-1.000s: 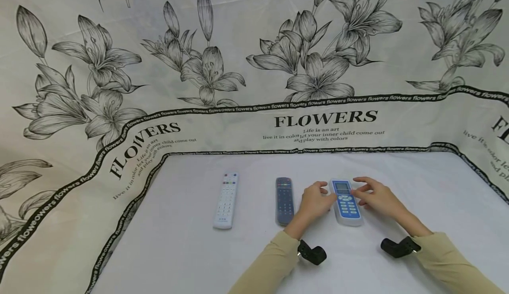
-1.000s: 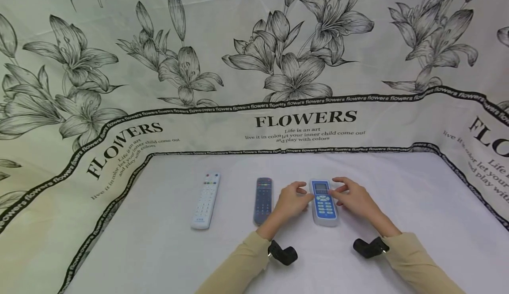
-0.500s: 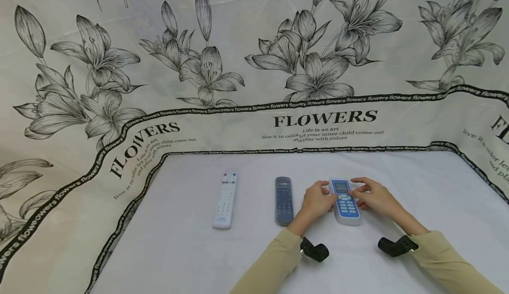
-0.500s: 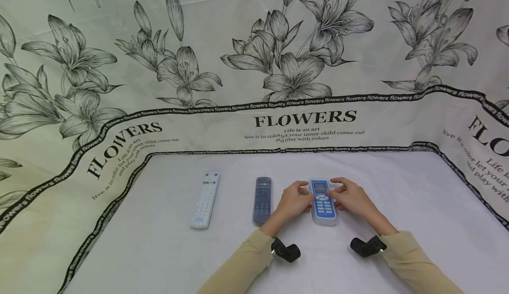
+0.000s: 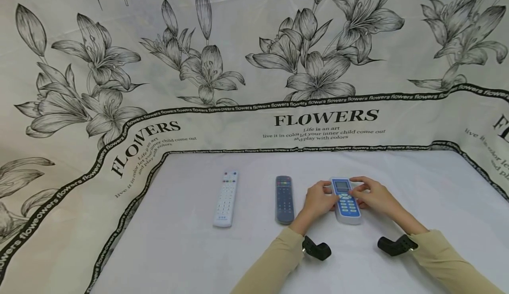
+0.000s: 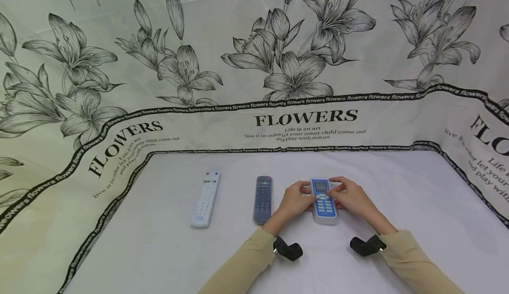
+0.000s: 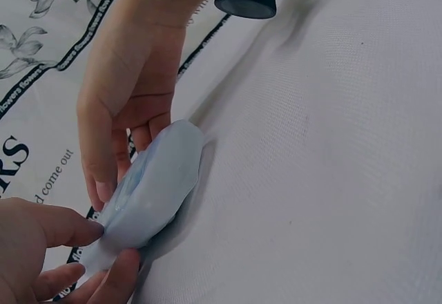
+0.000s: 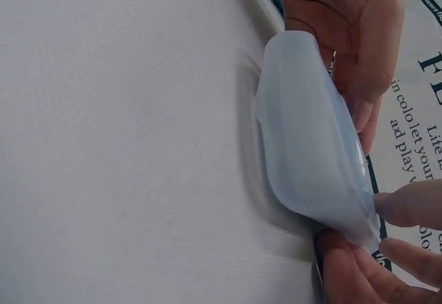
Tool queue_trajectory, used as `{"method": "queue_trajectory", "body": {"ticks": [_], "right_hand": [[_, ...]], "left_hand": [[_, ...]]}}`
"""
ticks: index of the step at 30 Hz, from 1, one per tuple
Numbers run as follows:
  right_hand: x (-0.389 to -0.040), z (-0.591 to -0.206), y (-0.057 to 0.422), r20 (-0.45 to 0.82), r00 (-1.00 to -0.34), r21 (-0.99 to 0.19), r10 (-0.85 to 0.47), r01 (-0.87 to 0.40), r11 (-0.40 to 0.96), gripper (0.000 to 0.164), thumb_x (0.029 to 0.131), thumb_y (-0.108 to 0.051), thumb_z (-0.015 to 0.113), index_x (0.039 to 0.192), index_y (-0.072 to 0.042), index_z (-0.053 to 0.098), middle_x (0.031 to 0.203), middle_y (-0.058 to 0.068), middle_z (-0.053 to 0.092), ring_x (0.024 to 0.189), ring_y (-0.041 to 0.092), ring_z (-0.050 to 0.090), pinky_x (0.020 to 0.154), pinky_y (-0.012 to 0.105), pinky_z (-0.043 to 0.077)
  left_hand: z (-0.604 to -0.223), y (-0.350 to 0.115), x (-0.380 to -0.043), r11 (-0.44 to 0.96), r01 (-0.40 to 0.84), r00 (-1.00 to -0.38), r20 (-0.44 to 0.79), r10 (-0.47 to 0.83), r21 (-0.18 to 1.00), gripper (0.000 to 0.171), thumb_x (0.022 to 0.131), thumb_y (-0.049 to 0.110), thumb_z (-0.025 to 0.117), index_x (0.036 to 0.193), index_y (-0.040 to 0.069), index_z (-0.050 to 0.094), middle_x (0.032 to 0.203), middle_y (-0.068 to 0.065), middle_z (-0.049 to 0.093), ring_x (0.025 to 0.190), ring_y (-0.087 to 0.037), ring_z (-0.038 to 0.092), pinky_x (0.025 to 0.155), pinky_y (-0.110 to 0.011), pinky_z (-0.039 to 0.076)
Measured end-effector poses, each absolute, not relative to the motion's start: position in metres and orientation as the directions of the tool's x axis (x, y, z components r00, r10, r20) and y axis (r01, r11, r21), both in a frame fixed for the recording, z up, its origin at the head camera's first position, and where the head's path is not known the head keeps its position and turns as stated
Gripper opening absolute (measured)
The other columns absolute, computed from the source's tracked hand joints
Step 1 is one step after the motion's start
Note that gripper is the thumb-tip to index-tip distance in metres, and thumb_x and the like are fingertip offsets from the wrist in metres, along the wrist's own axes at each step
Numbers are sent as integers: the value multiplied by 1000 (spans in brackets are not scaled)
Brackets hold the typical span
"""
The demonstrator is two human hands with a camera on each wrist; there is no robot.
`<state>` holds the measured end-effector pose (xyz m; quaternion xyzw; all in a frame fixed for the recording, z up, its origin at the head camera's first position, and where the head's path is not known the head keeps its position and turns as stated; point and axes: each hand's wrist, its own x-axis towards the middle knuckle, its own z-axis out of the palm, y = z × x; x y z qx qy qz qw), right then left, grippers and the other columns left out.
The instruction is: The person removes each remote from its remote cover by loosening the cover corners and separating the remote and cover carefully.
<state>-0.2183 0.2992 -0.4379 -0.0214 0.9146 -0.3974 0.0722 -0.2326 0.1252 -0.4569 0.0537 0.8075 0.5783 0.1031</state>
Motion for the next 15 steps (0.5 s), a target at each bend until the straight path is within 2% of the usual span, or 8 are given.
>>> {"method": "queue_trajectory", "body": {"ticks": [15], "right_hand": [[-217,-444,301,-106,-984,-766,-141,-9,642,54,96,-22,58,137,7,40,111,30,57,81,17,62,63,27,56]], "left_hand": [[-458,124,-231,362,7,-975,-73,208,932,43,82,8,72,124,9,61,98,-5,65,63,-6,61,51,-15,51]]}}
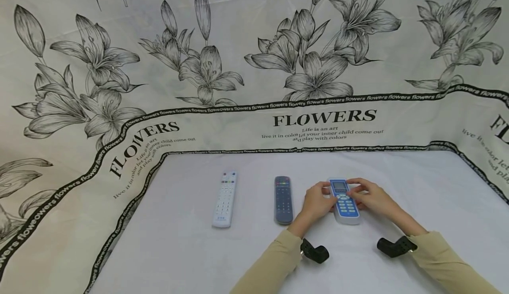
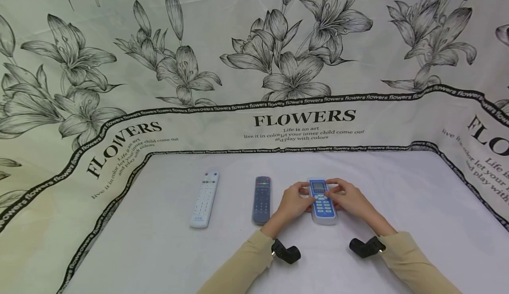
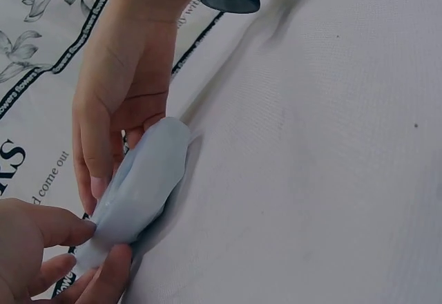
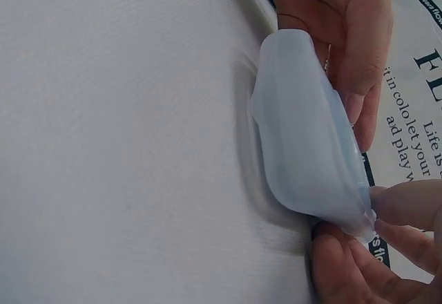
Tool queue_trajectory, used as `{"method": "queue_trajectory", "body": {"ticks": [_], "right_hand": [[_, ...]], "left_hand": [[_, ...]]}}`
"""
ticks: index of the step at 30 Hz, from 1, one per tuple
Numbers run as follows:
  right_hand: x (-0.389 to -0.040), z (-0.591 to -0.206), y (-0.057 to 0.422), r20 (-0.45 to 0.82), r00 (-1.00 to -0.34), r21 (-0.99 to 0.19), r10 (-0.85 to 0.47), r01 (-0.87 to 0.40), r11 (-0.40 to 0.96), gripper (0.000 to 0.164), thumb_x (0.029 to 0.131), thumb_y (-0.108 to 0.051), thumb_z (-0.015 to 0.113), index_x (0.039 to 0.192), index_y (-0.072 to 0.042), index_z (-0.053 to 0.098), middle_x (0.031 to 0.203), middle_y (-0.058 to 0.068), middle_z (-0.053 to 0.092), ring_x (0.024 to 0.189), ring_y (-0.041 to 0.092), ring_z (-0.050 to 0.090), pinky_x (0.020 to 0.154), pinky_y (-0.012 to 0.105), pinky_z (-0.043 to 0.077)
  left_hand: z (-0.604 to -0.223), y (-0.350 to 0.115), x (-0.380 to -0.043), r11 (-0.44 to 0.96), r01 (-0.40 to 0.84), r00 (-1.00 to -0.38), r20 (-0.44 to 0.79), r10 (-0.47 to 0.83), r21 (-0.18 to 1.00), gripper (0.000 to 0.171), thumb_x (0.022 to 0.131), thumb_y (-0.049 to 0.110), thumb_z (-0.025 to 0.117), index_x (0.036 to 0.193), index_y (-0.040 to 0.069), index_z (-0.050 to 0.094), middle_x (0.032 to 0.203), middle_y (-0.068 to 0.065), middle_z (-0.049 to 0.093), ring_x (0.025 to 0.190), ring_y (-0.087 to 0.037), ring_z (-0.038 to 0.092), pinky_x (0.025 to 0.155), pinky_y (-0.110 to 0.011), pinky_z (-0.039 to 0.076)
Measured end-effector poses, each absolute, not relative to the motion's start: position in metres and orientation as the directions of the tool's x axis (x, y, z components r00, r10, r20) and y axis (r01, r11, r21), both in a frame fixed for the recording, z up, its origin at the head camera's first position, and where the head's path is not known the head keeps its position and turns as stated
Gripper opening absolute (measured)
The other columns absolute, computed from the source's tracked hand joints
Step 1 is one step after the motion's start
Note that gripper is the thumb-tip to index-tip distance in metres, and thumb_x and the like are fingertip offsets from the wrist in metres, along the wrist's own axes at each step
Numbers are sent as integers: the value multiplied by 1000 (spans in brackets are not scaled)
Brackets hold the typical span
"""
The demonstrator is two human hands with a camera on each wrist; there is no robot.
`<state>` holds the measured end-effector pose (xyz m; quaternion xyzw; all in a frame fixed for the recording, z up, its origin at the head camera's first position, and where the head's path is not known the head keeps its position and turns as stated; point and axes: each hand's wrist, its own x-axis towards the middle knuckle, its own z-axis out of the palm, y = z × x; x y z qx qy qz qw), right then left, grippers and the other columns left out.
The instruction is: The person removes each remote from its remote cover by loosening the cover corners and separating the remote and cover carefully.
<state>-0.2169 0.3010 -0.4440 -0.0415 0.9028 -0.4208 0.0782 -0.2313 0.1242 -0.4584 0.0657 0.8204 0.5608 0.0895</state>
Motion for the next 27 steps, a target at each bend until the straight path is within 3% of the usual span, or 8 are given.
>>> {"method": "queue_trajectory", "body": {"ticks": [8,18,27], "right_hand": [[-217,-447,304,-108,-978,-793,-176,-22,608,53,98,-19,53,138,10,35,111,31,55,83,18,62,63,27,57],[-211,-450,300,-55,-987,-786,-150,-50,616,46,98,-21,54,133,8,44,113,31,55,87,21,62,62,26,56],[-210,-448,298,-73,-986,-817,-151,-28,576,46,99,-18,53,134,9,43,111,29,56,87,19,60,64,26,57]], "left_hand": [[-463,124,-230,311,-8,-977,-73,199,950,42,83,8,72,123,9,62,99,-4,65,60,-5,60,51,-15,51],[-461,125,-224,310,23,-980,-40,196,950,36,83,3,69,118,5,64,99,-7,67,56,-9,63,50,-15,51],[-457,124,-220,324,19,-989,-29,145,946,34,80,4,68,114,8,68,106,-4,67,54,-3,54,50,-16,47]]}}
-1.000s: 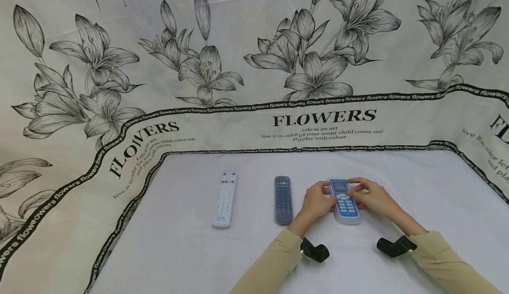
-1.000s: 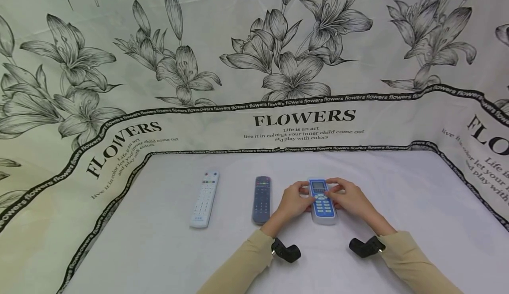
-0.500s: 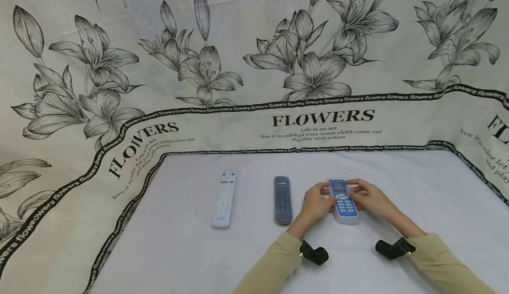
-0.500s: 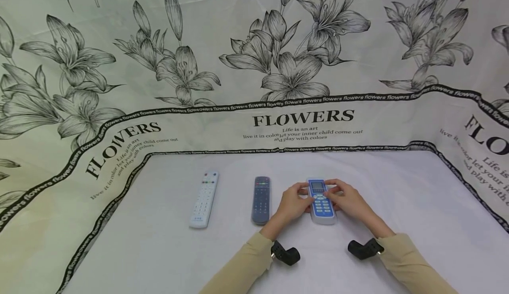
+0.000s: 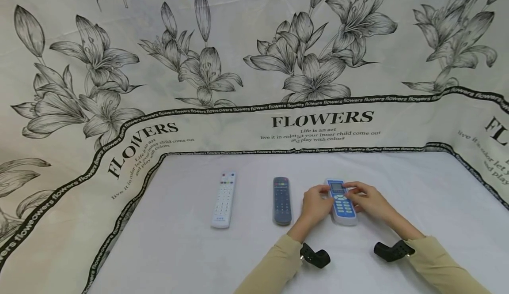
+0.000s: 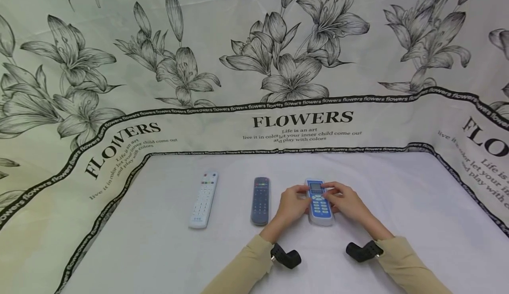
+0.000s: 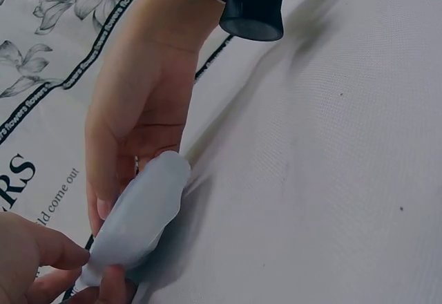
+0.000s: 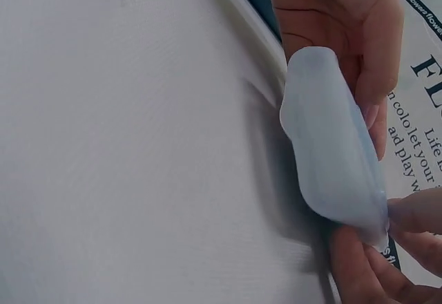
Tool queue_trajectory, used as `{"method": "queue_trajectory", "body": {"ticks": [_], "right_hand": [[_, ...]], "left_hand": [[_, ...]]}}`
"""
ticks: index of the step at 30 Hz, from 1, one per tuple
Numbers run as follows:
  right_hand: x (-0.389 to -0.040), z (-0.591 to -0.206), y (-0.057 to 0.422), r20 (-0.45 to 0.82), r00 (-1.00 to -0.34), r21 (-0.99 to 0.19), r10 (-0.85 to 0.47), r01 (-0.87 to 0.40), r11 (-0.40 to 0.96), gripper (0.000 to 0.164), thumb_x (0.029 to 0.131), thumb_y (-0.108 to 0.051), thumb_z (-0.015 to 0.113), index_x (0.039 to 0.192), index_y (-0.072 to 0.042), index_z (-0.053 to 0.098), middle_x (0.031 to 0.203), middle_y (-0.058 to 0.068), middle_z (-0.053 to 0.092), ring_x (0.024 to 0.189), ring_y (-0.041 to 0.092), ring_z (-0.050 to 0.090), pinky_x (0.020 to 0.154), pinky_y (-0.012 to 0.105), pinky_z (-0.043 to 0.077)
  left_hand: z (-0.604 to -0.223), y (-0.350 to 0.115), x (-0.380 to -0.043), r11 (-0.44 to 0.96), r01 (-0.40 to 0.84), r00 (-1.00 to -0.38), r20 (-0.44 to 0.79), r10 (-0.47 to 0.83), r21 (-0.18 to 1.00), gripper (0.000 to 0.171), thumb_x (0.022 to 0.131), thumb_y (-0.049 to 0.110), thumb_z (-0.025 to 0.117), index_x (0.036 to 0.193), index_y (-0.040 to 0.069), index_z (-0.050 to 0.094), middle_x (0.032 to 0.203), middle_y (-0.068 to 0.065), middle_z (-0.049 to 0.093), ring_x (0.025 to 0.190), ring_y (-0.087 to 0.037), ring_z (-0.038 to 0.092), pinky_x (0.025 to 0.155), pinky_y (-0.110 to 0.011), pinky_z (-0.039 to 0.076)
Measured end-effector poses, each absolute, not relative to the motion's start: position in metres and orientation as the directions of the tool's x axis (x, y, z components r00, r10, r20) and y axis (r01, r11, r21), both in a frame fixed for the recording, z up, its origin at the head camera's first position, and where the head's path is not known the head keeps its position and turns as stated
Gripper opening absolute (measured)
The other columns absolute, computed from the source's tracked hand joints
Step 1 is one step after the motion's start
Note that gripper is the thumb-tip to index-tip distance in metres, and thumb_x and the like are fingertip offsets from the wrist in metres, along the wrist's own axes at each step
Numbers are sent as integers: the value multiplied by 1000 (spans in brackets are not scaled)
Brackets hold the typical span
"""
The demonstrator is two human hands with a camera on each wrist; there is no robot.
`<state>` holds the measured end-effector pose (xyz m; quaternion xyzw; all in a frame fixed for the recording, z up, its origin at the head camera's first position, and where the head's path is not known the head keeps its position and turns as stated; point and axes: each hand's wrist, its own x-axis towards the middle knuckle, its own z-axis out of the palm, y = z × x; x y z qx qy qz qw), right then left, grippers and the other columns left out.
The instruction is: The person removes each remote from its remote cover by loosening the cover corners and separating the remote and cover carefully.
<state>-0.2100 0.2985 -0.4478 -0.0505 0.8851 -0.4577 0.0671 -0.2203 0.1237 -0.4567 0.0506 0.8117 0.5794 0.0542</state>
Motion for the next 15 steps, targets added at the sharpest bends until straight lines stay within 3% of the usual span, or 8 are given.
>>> {"method": "queue_trajectory", "body": {"ticks": [9,15], "right_hand": [[-208,-446,298,-88,-988,-856,-127,10,518,47,100,-20,48,138,6,42,119,31,53,84,10,59,66,27,57],[-209,-449,301,-68,-989,-884,-134,-2,467,44,101,-14,46,138,8,42,123,32,54,79,3,60,67,26,57]], "left_hand": [[-455,118,-223,243,-29,-987,-66,147,970,31,83,3,64,112,9,69,107,-4,67,64,-5,60,55,-17,51],[-455,114,-225,221,-13,-987,-49,155,975,43,75,-13,59,111,8,71,104,-3,70,51,-5,54,50,-15,49]]}}
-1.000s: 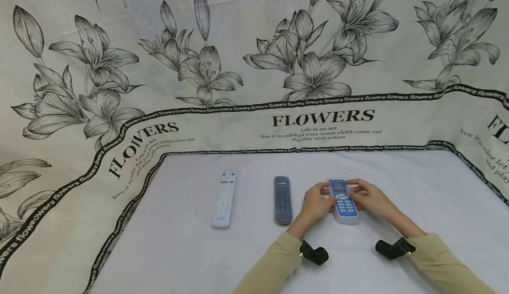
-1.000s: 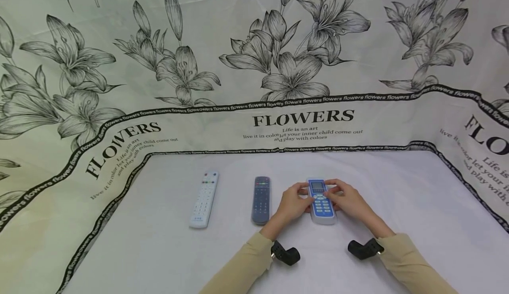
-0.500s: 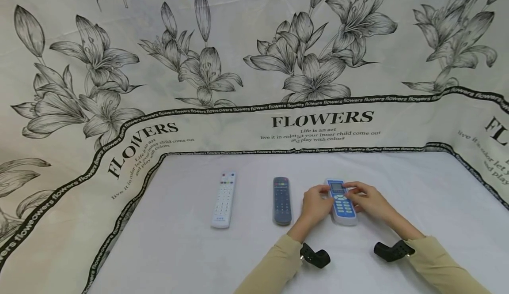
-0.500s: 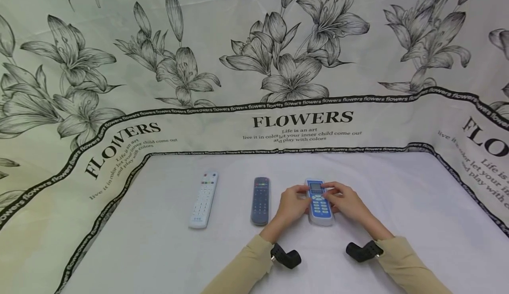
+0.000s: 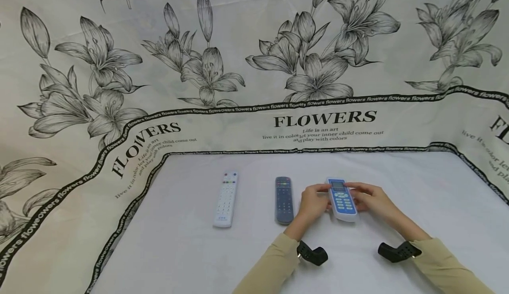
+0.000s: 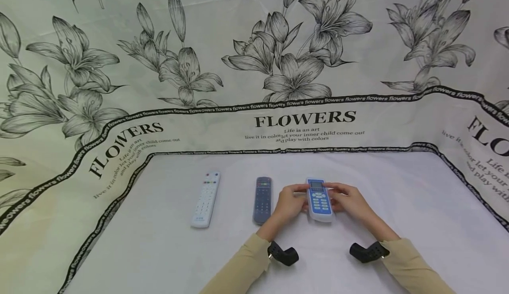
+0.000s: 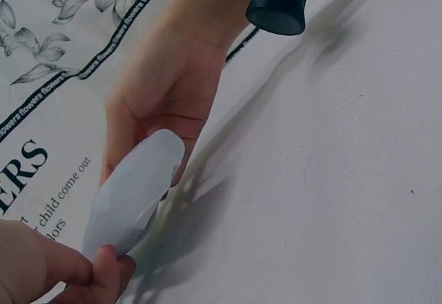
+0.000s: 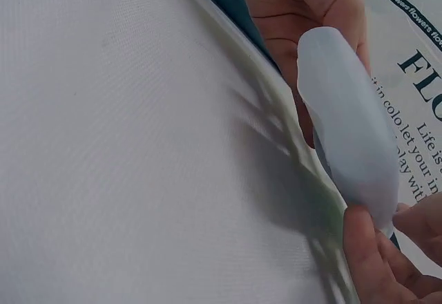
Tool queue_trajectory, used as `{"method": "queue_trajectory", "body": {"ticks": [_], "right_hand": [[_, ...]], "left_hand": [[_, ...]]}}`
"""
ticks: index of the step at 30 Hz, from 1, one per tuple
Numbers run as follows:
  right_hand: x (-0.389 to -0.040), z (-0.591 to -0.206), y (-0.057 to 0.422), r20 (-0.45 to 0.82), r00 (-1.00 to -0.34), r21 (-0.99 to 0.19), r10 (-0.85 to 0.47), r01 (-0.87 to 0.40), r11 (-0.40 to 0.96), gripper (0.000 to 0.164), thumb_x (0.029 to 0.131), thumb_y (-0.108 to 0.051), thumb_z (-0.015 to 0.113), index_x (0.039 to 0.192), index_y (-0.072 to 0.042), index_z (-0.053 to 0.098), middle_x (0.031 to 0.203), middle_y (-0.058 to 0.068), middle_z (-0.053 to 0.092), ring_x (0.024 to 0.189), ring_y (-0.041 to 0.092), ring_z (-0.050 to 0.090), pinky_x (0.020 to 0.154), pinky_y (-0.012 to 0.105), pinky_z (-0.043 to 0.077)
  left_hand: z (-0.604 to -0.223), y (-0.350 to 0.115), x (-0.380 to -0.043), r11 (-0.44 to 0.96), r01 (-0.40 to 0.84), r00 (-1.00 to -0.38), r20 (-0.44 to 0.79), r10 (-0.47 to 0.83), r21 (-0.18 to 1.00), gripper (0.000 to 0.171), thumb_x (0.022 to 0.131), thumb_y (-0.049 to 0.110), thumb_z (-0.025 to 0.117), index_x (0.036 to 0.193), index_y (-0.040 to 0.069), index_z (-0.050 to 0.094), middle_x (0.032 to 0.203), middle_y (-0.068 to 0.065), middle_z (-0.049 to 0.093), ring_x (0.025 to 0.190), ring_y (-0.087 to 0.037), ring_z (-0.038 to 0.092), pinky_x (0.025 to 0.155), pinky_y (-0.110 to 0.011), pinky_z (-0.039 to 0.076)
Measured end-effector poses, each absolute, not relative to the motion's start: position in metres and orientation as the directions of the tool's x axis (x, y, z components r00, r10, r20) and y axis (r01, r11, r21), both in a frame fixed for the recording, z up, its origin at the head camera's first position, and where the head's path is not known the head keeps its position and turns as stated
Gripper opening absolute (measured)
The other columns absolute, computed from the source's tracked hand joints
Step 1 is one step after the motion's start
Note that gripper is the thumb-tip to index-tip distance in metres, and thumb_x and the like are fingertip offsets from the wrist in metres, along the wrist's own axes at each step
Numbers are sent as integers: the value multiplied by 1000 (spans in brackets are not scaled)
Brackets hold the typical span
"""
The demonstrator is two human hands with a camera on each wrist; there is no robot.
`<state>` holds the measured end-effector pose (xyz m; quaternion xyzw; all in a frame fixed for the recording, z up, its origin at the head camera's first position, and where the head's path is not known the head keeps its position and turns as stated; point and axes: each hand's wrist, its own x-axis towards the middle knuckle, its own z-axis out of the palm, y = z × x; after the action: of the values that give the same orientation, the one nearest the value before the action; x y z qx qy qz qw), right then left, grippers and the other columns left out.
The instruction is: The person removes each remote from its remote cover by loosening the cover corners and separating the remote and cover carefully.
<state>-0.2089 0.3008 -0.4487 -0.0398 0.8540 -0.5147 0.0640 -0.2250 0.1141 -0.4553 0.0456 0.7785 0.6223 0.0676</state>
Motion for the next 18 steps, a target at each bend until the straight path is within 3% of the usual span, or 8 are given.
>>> {"method": "queue_trajectory", "body": {"ticks": [5,12,18], "right_hand": [[-208,-451,306,-31,-988,-882,-152,-45,469,45,96,-7,52,138,7,43,127,34,50,81,-2,60,67,25,57],[-210,-452,312,13,-985,-858,-170,-98,504,55,91,-9,61,141,3,42,131,32,48,86,-8,61,70,22,53],[-208,-448,311,65,-983,-816,-171,-151,558,55,88,-4,63,140,2,44,129,30,51,84,-4,61,69,20,51]], "left_hand": [[-454,115,-225,212,-32,-987,-64,145,977,46,74,-16,61,111,10,71,104,-1,70,48,-4,47,49,-14,44],[-453,116,-225,87,-66,-980,-81,181,994,42,79,-11,63,117,8,68,108,2,67,57,-7,57,54,-17,50],[-449,116,-225,37,-76,-977,-82,197,996,46,78,-14,62,118,8,67,101,-2,68,60,-10,62,57,-21,55]]}}
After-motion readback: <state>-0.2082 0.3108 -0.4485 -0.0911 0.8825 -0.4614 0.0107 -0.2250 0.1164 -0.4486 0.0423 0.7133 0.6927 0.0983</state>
